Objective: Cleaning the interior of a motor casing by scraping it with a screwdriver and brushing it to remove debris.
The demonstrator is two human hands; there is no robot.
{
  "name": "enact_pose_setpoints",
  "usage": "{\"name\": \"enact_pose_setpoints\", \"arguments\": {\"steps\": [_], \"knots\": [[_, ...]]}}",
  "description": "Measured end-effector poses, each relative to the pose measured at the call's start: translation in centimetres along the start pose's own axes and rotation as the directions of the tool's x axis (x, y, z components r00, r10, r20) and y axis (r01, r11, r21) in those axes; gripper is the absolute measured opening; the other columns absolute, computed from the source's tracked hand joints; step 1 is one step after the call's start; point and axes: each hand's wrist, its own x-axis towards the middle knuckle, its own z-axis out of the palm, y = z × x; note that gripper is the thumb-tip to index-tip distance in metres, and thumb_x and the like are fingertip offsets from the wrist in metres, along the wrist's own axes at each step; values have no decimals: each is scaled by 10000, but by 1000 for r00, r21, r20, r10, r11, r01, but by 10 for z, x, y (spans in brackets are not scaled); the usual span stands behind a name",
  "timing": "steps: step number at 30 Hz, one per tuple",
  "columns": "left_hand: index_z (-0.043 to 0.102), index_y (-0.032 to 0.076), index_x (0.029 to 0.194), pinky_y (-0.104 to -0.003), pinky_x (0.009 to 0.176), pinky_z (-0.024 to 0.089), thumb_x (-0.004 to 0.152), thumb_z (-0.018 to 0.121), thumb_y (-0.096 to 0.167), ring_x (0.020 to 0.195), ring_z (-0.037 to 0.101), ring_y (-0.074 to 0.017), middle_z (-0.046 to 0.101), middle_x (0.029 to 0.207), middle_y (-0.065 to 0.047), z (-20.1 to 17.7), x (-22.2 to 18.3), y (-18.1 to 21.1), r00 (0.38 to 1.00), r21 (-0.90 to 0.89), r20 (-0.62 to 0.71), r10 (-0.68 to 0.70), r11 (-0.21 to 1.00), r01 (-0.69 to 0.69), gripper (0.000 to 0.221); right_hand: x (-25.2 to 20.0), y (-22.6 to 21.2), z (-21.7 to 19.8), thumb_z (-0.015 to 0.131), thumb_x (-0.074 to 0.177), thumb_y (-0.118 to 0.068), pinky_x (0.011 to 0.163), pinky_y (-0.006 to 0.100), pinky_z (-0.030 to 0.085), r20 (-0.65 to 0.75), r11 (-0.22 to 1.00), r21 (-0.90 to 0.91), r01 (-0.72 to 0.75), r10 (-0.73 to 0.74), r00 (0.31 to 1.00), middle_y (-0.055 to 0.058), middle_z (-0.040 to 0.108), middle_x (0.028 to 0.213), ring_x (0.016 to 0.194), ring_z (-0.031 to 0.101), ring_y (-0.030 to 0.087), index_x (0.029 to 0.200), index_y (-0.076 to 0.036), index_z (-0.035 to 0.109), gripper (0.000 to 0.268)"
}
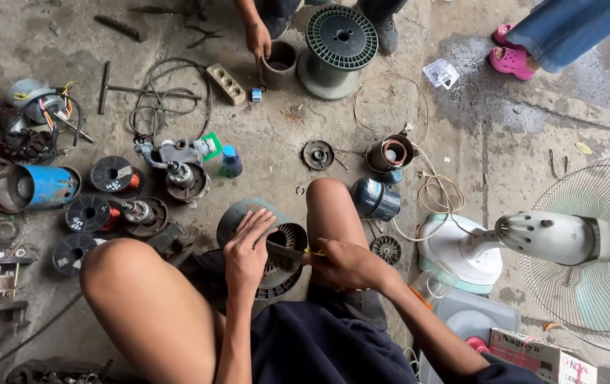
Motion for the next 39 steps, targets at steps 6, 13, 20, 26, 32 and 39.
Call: {"name": "enact_pose_setpoints", "arguments": {"steps": [6, 13, 20, 26, 32, 39], "knots": [[795, 36, 1032, -412, 1063, 528, 846, 791, 22, 1084, 739, -297, 783, 1083, -151, -3, 2, 0, 999, 15, -2, -34, 999, 34, 186, 23, 57, 28, 679, 890, -361, 597, 529, 577, -31, 993, 108, 41, -38, 999, 289, 722, 826, 692, 699, 462, 1122, -13, 605, 426], [793, 63, 1044, -457, 1132, 463, 857, 800, 86, 1124, 723, -288, 788, 1093, -120, 1, -3, -6, 996, -2, 62, -67, 998, 67, 188, 14, 38, 38, 576, 924, -409, 747, 600, 601, -40, 972, -220, -85, 78, 996, 242, 732, 850, 828, 742, 484, 1187, -129, 602, 386], [779, 99, 1097, -496, 1184, 352, 890, 785, 172, 1215, 682, -255, 779, 1149, -93, 3, -7, -8, 984, 58, 146, -103, 994, 95, 220, 30, 55, 60, 502, 943, -452, 650, 572, 612, -133, 944, -316, -90, 50, 990, 216, 739, 820, 749, 752, 444, 1102, -74, 613, 424], [774, 70, 1094, -448, 1163, 406, 834, 825, 117, 1207, 688, -264, 775, 1156, -109, 8, -11, -9, 997, 97, 77, -17, 995, 10, 269, 25, 48, 72, 366, 994, -294, 608, 559, 610, -212, 939, -330, -102, 31, 977, 203, 716, 758, 653, 735, 450, 1113, 38, 575, 409], [776, 49, 1069, -411, 1124, 468, 849, 836, 99, 1182, 702, -265, 781, 1139, -118, 6, -8, -2, 999, 138, 5, 35, 990, -36, 234, -8, 26, 53, 489, 937, -318, 623, 573, 615, -191, 921, -387, -48, -30, 981, 208, 733, 813, 695, 757, 430, 1168, 51, 565, 442], [745, -33, 1076, -443, 1175, 455, 757, 793, -81, 1196, 697, -275, 755, 1189, -103, 1, -6, 11, 994, 106, 100, -47, 994, 37, 327, 33, 24, 82, 572, 1000, -188, 317, 361, 410, -413, 889, -442, 121, -322, 852, 104, 589, 596, 339, 523, 222, 823, 8, 573, 265]]}}
